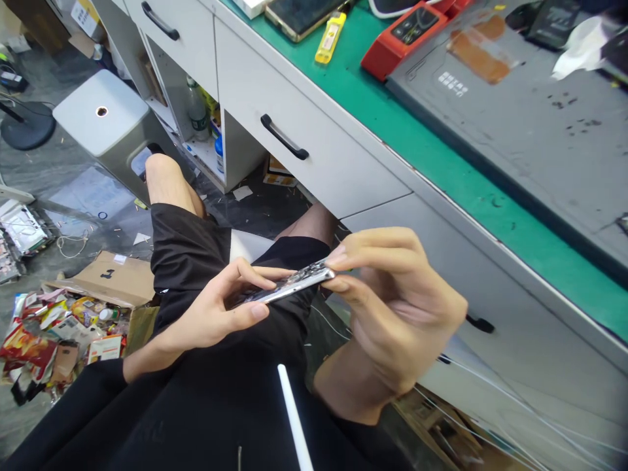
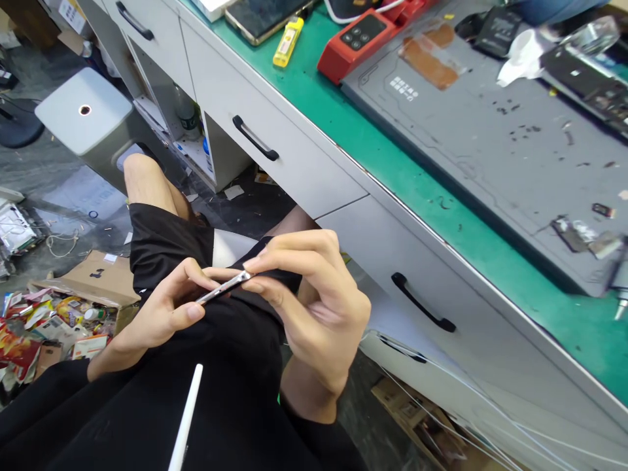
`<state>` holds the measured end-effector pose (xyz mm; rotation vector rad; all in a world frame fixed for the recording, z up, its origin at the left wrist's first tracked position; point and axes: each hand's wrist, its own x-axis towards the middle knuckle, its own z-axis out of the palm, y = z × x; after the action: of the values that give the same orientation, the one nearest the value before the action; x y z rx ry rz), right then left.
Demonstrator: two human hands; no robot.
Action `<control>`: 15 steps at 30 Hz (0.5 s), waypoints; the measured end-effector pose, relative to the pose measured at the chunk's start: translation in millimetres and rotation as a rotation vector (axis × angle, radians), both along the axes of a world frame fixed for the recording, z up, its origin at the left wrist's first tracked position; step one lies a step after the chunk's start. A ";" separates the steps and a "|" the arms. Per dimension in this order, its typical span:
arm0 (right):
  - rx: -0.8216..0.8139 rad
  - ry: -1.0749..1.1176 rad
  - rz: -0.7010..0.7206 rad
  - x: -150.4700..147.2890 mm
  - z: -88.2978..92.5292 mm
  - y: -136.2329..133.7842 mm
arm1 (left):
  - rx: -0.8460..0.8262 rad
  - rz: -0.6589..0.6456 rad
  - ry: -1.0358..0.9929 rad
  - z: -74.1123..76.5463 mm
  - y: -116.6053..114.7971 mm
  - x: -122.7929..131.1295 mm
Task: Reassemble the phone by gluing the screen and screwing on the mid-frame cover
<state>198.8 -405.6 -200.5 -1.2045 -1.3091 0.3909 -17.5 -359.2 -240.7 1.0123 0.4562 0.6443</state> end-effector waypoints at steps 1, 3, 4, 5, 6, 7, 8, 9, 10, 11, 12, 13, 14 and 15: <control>0.012 0.008 -0.001 0.5 -1.8 0.1 | 0.020 0.011 0.018 0.7 -0.4 -1.1; 0.027 0.026 -0.007 0.5 -4.7 -0.1 | 0.060 0.033 0.049 2.3 -1.2 -2.9; 0.027 0.039 -0.009 0.2 -6.0 -0.4 | 0.077 0.040 0.062 3.0 -1.6 -3.5; 0.025 0.049 -0.010 0.0 -7.2 -0.7 | 0.090 0.046 0.072 3.7 -1.9 -3.9; 0.024 0.053 -0.008 0.0 -8.2 -1.1 | 0.100 0.050 0.084 4.1 -2.3 -4.1; 0.027 0.053 -0.009 0.1 -9.1 -1.5 | 0.108 0.051 0.096 4.4 -2.8 -4.3; 0.030 0.052 -0.006 0.4 -9.7 -2.0 | 0.114 0.048 0.107 4.5 -3.2 -4.4; 0.035 0.049 -0.003 0.6 -9.9 -2.5 | 0.117 0.041 0.114 4.4 -3.7 -4.6; 0.035 0.048 -0.001 0.8 -9.6 -3.1 | 0.115 0.033 0.114 4.2 -4.2 -4.7; 0.026 0.046 -0.001 0.6 -8.9 -3.8 | 0.107 0.024 0.111 3.9 -4.4 -4.9; 0.012 0.045 -0.004 0.1 -7.7 -4.3 | 0.094 0.013 0.106 3.5 -4.5 -5.0; -0.006 0.041 -0.010 -0.9 -6.2 -4.9 | 0.079 0.003 0.094 3.0 -4.3 -4.9; -0.026 0.036 -0.016 -2.2 -4.5 -5.3 | 0.061 -0.004 0.078 2.4 -3.7 -4.7; -0.042 0.031 -0.023 -3.8 -2.8 -5.6 | 0.032 -0.009 0.052 1.6 -2.8 -4.3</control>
<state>195.1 -411.2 -203.3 -1.2422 -1.2646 0.4208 -21.8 -362.0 -239.1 1.0630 0.4879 0.6195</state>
